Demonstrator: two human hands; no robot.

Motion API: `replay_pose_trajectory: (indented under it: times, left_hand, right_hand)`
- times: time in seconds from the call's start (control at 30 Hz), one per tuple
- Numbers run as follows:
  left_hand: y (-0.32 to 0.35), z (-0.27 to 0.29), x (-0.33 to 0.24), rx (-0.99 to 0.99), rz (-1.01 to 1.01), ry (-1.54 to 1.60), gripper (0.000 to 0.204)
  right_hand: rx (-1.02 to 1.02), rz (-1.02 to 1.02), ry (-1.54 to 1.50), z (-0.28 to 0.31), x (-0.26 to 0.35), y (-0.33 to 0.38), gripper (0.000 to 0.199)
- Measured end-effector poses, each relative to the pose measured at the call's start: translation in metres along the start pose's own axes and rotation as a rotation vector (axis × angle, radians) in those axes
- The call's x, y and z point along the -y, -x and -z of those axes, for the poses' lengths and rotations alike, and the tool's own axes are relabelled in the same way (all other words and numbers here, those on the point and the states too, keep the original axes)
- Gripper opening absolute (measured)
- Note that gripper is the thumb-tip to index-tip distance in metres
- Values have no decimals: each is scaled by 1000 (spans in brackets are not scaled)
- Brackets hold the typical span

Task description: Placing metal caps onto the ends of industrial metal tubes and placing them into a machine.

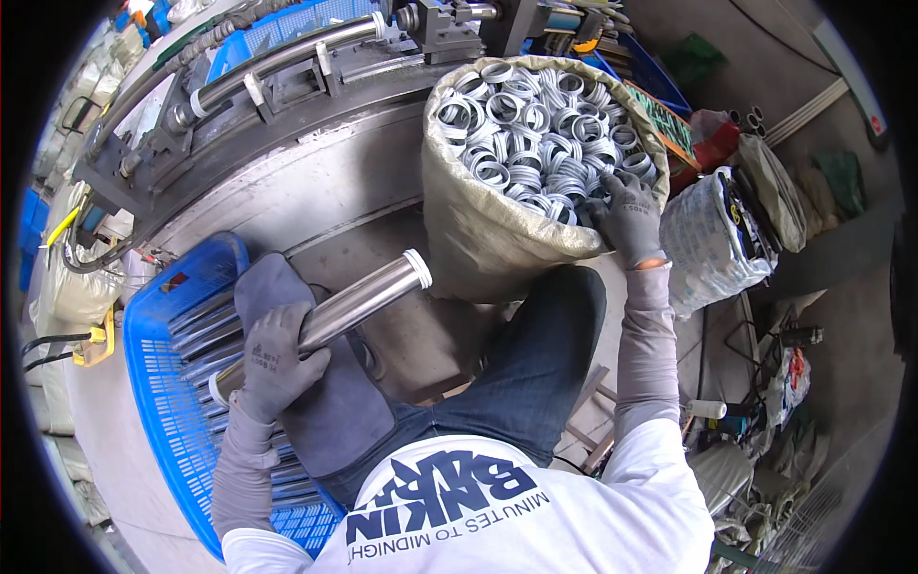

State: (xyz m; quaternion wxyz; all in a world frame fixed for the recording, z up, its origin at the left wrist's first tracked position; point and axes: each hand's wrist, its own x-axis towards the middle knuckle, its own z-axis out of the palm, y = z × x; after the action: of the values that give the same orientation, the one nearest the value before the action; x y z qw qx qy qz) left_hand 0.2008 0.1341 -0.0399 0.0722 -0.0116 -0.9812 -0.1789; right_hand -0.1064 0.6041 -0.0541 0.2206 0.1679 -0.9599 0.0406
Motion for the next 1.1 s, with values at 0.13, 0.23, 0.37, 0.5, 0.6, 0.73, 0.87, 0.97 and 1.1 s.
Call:
replay_pose_trajectory:
  times: [0.13, 0.23, 0.37, 0.5, 0.6, 0.73, 0.87, 0.97, 1.1]
  left_hand:
    - [5, 9, -2, 0, 19, -2, 60]
    - [-9, 19, 0, 5, 13, 90, 61]
    - [-34, 28, 10, -91, -64, 49, 62]
    - [-43, 28, 10, -25, -1, 27, 62]
    - [-37, 24, 11, -43, -39, 28, 57]
    - [-39, 18, 8, -3, -11, 42, 58]
    - [-40, 22, 9, -67, -91, -10, 60]
    - [-57, 26, 17, -9, -6, 81, 66]
    - [-128, 42, 31, -256, -148, -202, 64]
  right_hand:
    - [-3, -74, -60, -19, -31, -17, 26]
    - [-255, -33, -187, -11, -42, -15, 25]
    - [-340, -122, -534, 20, -18, -11, 28]
    - [-134, -128, -749, -3, -14, -11, 31]
    - [-106, -177, -823, 19, -6, -10, 33]
    - [-22, -42, -405, 34, -10, -2, 37]
    - [189, 78, -143, 28, -13, -1, 33]
    - [103, 10, -346, 35, 2, 3, 20]
    - [-117, -73, -510, 40, 3, 5, 16]
